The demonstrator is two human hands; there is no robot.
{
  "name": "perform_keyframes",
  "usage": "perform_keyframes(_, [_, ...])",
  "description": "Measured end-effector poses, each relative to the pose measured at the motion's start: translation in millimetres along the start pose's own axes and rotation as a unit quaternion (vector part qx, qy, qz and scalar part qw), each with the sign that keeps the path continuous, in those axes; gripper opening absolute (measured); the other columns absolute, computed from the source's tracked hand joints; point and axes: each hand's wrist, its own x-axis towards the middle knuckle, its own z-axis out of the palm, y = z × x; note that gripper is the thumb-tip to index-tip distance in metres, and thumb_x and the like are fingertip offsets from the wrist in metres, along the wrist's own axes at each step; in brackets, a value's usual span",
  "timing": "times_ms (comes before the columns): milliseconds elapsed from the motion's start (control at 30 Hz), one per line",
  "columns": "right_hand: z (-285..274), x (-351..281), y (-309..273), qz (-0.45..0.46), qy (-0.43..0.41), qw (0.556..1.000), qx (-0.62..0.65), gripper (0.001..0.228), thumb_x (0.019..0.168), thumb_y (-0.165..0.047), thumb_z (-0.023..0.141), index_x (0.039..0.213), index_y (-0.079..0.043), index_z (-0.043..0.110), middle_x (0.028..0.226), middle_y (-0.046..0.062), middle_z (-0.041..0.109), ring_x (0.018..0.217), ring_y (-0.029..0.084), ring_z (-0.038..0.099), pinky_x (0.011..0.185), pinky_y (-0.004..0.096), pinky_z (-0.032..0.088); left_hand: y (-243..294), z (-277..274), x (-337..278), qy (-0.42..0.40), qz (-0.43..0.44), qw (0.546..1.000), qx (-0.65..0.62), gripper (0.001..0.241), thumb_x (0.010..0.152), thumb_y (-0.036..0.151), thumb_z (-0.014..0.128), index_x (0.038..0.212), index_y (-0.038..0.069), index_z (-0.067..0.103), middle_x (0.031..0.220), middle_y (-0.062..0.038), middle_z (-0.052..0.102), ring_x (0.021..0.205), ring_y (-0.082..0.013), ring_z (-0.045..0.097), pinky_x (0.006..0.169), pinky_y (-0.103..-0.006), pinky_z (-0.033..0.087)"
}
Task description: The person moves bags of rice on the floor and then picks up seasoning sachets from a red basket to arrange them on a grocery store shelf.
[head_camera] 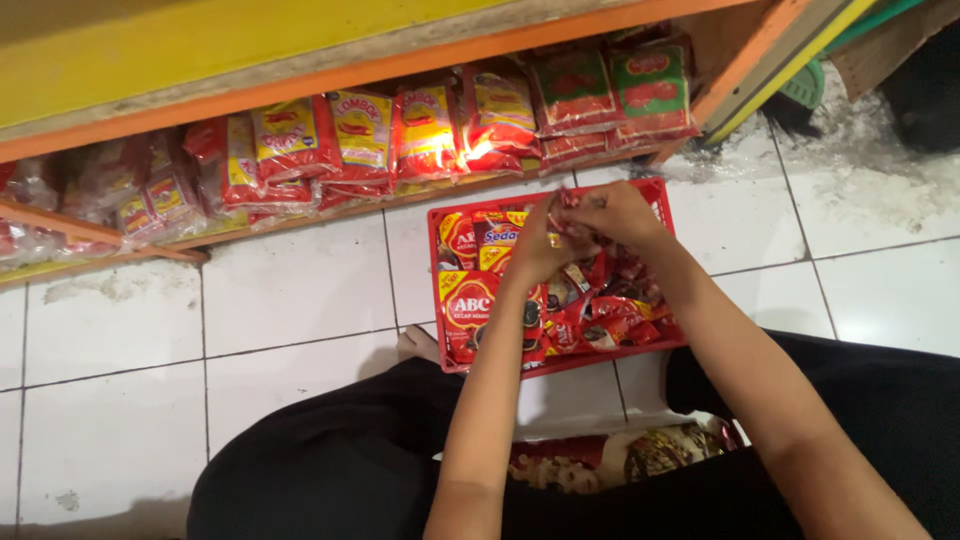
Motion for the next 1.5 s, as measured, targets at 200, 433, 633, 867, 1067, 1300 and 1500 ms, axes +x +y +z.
perform_keyframes(200, [-5,-31,-38,-0.134,-0.050,0.980,0.141,0.028,0.093,-0.025,0.078,0.086,0.003,0.078,0.077,0.008,0.075,0.070,0.011,0.069,0.064,0.024,0.054,17,15,5,0.037,-0.259,0.957,-0.122,0.043,0.092,0.013,0.063,0.133,-0.001,0.061,0.108,-0.010,0.075,0.079,-0.0277,0.069,0.068,-0.0459,0.052])
perform_keyframes(433, [-24,-49,-49,-0.015,0.020,0.994,0.103,0.052,0.085,-0.031,0.080,0.127,-0.003,0.066,0.103,0.010,0.074,0.082,0.010,0.067,0.064,0.030,0.054,11,-4,11,0.155,-0.194,0.913,-0.323,0.030,0.093,0.025,0.077,0.114,0.004,0.075,0.103,-0.003,0.076,0.092,-0.0099,0.067,0.083,-0.0285,0.052])
perform_keyframes(633, [-5,-36,-19,-0.101,-0.113,0.971,0.186,0.053,0.087,-0.035,0.082,0.124,0.002,0.071,0.100,0.006,0.077,0.081,0.005,0.065,0.064,0.021,0.049,28,-5,14,0.165,-0.212,0.881,-0.389,0.029,0.091,0.021,0.079,0.112,0.003,0.074,0.100,-0.005,0.075,0.090,-0.0143,0.067,0.079,-0.0331,0.052])
perform_keyframes(867, [-14,-41,-28,-0.013,-0.069,0.986,0.152,0.044,0.087,-0.033,0.080,0.118,-0.003,0.073,0.088,0.003,0.072,0.071,0.008,0.062,0.054,0.024,0.042,27,-9,17,0.189,-0.191,0.880,-0.391,0.029,0.093,0.025,0.078,0.115,0.005,0.074,0.110,-0.005,0.077,0.102,-0.0138,0.069,0.094,-0.0340,0.051])
perform_keyframes(1067, [-20,-33,-18,-0.062,-0.078,0.969,0.228,0.037,0.090,-0.037,0.077,0.109,-0.005,0.077,0.095,0.002,0.078,0.081,0.006,0.070,0.069,0.021,0.056,18,-8,17,0.190,-0.267,0.839,-0.435,0.033,0.092,0.034,0.075,0.116,0.011,0.071,0.111,-0.002,0.076,0.102,-0.0160,0.070,0.089,-0.0373,0.051])
perform_keyframes(1300, [-21,-27,-4,-0.047,-0.001,0.969,0.244,0.036,0.094,-0.034,0.080,0.099,0.002,0.075,0.090,0.006,0.074,0.077,0.011,0.068,0.068,0.027,0.055,10,-14,20,0.081,-0.323,0.881,-0.336,0.032,0.090,0.031,0.076,0.115,0.011,0.071,0.105,-0.002,0.074,0.097,-0.0166,0.069,0.091,-0.0339,0.060])
perform_keyframes(1500, [-36,-3,35,-0.022,-0.035,0.997,0.069,0.029,0.100,-0.034,0.071,0.117,-0.012,0.077,0.099,0.006,0.078,0.089,0.013,0.070,0.077,0.030,0.054,0,-34,16,0.152,-0.302,0.889,-0.308,0.028,0.091,0.034,0.071,0.108,0.012,0.075,0.094,-0.002,0.075,0.076,-0.0100,0.071,0.069,-0.0255,0.059])
